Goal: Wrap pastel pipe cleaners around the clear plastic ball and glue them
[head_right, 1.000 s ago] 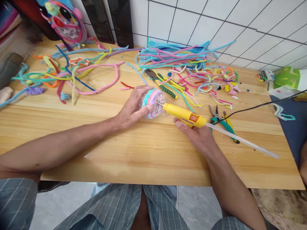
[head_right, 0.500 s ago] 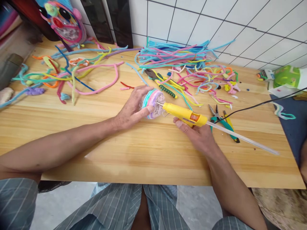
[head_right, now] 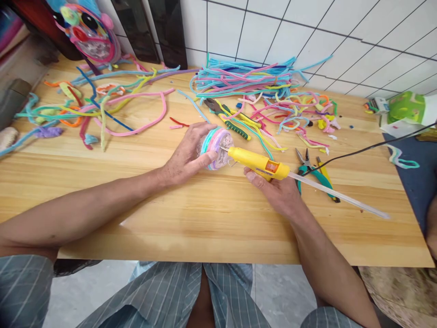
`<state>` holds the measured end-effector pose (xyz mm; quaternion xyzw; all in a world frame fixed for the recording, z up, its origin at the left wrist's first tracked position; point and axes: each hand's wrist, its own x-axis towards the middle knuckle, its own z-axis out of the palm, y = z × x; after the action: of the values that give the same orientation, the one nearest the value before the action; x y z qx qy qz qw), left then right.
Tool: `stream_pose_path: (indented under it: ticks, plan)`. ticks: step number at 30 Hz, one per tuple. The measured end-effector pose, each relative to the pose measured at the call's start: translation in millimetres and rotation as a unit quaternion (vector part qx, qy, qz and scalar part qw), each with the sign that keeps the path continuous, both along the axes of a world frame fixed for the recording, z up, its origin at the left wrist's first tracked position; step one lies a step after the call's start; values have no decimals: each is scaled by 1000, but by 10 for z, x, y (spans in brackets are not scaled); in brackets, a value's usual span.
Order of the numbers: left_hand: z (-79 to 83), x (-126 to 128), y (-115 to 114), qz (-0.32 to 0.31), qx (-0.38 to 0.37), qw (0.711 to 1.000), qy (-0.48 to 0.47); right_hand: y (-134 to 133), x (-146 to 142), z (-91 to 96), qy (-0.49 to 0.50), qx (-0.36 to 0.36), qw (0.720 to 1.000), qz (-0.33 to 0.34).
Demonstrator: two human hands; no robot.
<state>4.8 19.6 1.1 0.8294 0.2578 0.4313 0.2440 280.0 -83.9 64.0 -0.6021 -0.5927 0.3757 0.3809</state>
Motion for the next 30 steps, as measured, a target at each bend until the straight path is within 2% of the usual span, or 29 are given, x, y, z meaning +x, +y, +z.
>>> stream_pose_path:
  ticks: [21,30]
  plan:
    - [22,19,-40,-18,-3,1000,-26,16,64,-26,22,0,999,23]
    - [12,64,-137,18,-7,1000,-24,-12,111,-27,-2,16,999,34]
